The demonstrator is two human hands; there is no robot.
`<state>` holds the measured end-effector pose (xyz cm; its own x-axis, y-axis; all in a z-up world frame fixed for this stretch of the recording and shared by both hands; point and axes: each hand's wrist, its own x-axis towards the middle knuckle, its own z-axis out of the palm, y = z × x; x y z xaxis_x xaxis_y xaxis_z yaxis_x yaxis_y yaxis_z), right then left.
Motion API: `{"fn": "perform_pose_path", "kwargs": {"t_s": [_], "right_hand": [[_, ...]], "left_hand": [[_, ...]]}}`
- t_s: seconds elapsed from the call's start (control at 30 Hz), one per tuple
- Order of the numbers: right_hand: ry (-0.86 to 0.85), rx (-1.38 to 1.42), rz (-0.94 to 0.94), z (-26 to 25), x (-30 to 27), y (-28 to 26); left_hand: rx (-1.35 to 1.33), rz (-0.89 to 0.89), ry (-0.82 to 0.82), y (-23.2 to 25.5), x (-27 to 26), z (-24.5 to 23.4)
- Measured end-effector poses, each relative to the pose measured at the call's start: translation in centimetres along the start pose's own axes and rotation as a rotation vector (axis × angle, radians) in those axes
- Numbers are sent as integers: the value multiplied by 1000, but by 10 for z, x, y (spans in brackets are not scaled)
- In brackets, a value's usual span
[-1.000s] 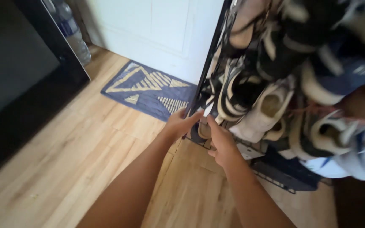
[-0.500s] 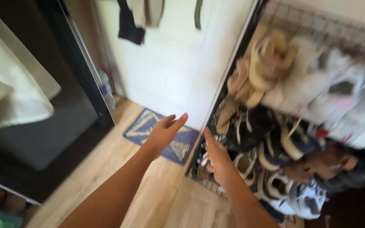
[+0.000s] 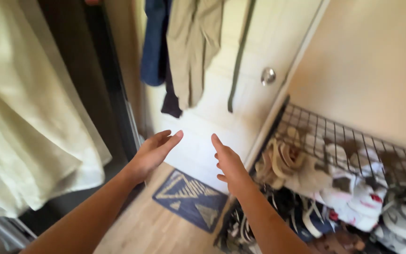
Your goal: The recorder is seen organizing various shoes on a rack, placing some into shoe boxes, and handling a white cloth garment.
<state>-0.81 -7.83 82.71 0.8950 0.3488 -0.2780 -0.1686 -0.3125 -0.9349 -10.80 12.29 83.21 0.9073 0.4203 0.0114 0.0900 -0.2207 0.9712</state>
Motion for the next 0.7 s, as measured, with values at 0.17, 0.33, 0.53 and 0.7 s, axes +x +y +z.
{"fn": "perform_pose_path", "kwargs": {"t_s": [0.17, 0.33, 0.53, 0.7], "right_hand": [[-60, -10, -119, 54, -22, -90], [-154, 15, -231, 112, -40, -159], [-274, 1, -295, 174, -66, -221], [-351, 2, -347, 219, -90, -271]], "left_hand": [[0, 27, 68, 48, -4, -83], [78, 53, 152, 83, -15, -164], [57, 93, 263, 119, -38, -247], [105, 132, 373, 159, -71, -304]]}}
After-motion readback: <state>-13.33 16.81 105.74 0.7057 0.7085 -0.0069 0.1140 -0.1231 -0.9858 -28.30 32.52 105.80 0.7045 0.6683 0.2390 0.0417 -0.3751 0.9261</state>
